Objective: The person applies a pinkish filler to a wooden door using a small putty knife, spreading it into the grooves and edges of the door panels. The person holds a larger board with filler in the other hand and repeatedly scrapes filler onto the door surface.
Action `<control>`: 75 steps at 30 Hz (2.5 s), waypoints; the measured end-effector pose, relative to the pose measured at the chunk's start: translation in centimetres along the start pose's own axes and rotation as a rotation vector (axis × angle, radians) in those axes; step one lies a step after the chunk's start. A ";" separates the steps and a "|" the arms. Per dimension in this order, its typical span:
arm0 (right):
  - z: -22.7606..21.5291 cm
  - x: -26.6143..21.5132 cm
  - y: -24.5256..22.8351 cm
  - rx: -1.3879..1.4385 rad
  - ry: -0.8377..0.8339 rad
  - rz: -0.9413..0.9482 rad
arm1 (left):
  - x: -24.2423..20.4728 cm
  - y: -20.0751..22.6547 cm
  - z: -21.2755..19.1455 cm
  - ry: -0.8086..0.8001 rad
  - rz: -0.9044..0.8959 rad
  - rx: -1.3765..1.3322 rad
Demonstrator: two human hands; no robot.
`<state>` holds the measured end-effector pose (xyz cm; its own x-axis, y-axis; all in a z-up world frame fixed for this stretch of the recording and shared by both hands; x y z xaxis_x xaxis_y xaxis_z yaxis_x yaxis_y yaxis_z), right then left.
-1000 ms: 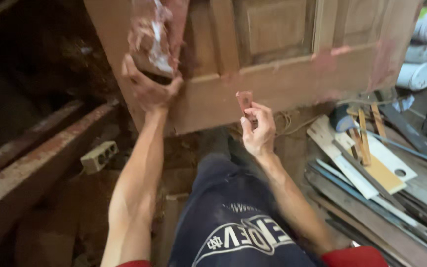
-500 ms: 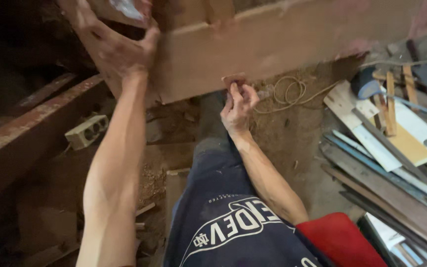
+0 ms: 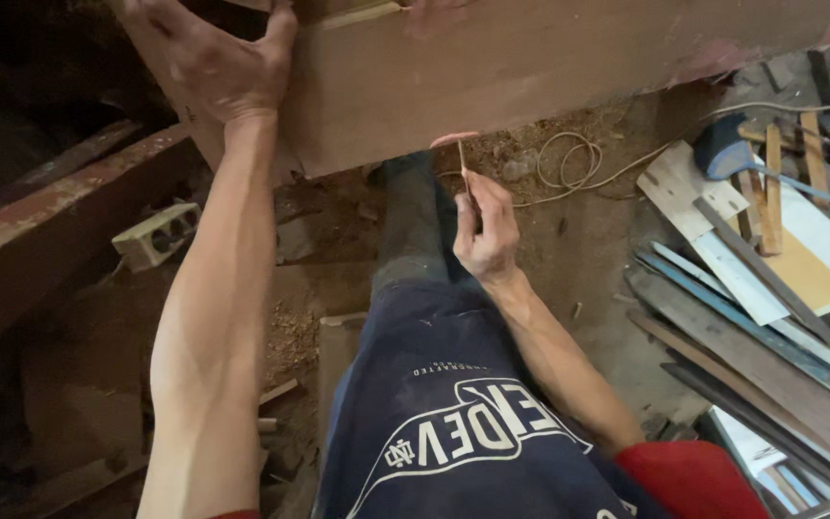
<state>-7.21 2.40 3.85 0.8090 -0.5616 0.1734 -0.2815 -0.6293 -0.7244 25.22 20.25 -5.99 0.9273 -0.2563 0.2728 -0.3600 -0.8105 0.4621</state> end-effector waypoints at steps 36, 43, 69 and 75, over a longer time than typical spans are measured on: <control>6.6 20.8 -5.9 -0.481 -0.692 -0.224 | 2.0 2.9 -2.3 -0.051 -0.066 -0.236; 5.2 23.3 -5.6 -0.252 -0.715 -0.071 | 2.1 3.1 -2.5 -0.069 -0.065 -0.218; 5.3 22.7 -5.9 -0.302 -0.706 -0.047 | 2.7 3.1 -2.3 -0.132 -0.063 -0.169; 5.2 20.9 -5.3 -0.345 -0.706 -0.013 | 2.4 3.4 -2.6 -0.104 -0.050 -0.153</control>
<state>13.91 -3.21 7.83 0.9172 -0.1521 -0.3684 -0.3210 -0.8297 -0.4568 25.93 18.28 -1.56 0.9471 -0.2772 0.1615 -0.3174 -0.7361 0.5979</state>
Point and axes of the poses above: each hand's wrist, its own x-axis towards the middle knuckle, its own z-axis out of the palm, y = z × x, the point moved 9 cm from there along x, towards the middle knuckle, and after that the axes turned 3 degrees about z, right-handed, at the moved point
